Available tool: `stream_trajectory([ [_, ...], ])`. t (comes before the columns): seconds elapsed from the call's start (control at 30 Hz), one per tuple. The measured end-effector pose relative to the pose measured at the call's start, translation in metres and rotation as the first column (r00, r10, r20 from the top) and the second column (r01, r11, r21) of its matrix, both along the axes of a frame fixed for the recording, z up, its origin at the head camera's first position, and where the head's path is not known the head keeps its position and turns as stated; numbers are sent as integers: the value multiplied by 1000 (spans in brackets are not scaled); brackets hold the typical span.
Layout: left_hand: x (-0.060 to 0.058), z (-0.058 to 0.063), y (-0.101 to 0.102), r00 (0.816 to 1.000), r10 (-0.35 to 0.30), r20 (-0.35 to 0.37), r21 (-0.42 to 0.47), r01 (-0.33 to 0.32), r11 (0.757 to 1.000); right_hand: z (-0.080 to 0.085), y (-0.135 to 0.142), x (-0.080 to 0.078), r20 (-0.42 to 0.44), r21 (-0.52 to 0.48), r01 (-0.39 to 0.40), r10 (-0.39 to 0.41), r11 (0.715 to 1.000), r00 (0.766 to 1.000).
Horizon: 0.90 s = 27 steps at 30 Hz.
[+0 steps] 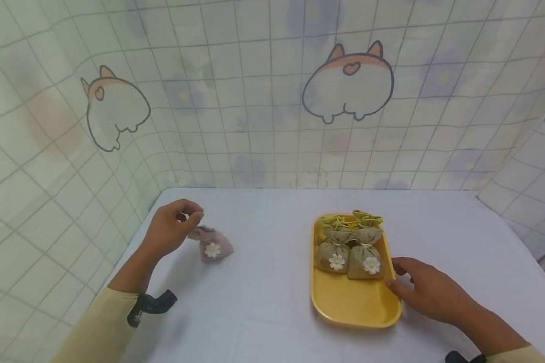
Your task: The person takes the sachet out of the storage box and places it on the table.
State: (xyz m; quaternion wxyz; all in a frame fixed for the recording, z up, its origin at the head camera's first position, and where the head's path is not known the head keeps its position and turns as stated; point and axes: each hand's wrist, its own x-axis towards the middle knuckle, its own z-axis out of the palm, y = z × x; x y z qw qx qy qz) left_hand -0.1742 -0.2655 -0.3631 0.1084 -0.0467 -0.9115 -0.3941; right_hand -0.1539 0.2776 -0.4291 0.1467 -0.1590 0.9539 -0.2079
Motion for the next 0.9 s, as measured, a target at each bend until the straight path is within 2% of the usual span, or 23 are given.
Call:
stream_trajectory([
  [0.23,-1,-4,8,1000,-9,29,11,9,1000,0,0,0,2,-3,1,-1,1000,1000],
  [0.5,-4,-8,20,996,-81,23,24,80,996,0,0,0,7,1,7,-7,1000,1000],
  [0.67,-6,-10,28,995,-88,39,29,87,996,1,0,0,0,-12,2,-2,1000,1000],
  [0.9,-11,-17,40,990,-144,-10,19,144,989,3,-1,0,15,-2,9,-9,1000,1000],
])
